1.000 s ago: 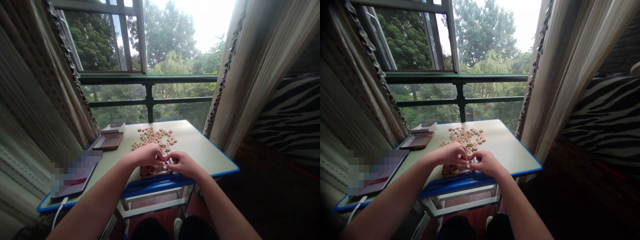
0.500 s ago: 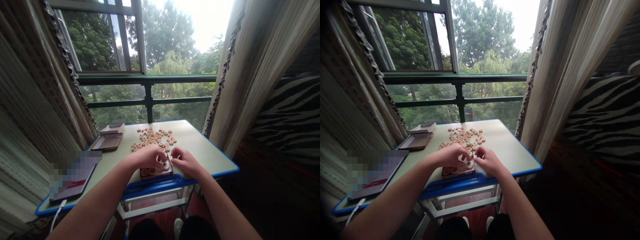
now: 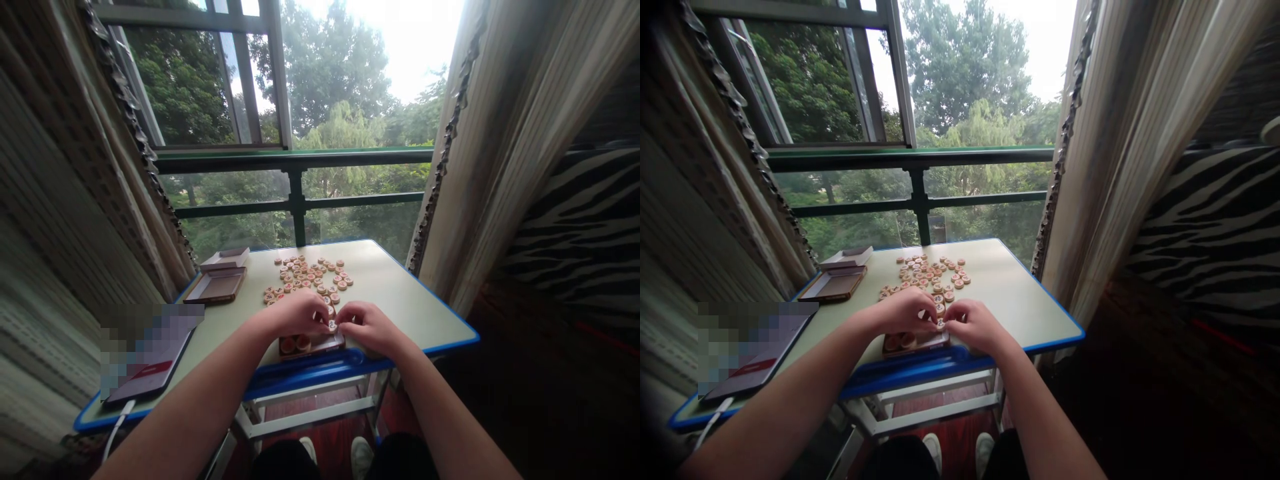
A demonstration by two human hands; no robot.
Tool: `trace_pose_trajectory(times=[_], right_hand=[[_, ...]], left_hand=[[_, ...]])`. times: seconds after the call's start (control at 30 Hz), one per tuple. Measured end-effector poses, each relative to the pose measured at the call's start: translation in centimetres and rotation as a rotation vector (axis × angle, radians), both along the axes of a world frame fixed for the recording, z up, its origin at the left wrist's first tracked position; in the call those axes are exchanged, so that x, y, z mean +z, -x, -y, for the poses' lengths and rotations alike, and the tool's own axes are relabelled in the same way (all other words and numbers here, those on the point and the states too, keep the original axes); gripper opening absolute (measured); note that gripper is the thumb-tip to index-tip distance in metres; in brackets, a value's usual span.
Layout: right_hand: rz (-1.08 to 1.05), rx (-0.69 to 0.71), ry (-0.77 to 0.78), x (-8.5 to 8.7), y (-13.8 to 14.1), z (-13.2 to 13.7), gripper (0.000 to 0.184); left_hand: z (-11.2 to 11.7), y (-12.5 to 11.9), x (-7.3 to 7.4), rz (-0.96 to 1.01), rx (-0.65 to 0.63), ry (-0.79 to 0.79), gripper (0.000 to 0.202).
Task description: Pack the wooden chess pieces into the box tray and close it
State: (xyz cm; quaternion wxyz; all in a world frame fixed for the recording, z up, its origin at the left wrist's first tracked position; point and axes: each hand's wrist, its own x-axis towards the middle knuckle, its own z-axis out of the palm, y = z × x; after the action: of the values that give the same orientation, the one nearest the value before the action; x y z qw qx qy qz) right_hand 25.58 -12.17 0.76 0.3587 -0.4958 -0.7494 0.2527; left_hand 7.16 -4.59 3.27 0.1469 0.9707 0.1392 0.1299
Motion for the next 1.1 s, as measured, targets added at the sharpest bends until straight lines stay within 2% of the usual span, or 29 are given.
trace_pose_trajectory(times=[0.6,1.1], right_hand=[[0.007,0.004,0.027,-0.01,-0.09,-0.01,0.013],[0.013,-0.015,0.013,0.00,0.15,0.11,0.013]], left_hand=[[-0.37,0.19,-0.09,0.013,0.042,-0.012,0.025],[-0.71,-0.07,-0.16,0.036,0.008,0.042,0.024]])
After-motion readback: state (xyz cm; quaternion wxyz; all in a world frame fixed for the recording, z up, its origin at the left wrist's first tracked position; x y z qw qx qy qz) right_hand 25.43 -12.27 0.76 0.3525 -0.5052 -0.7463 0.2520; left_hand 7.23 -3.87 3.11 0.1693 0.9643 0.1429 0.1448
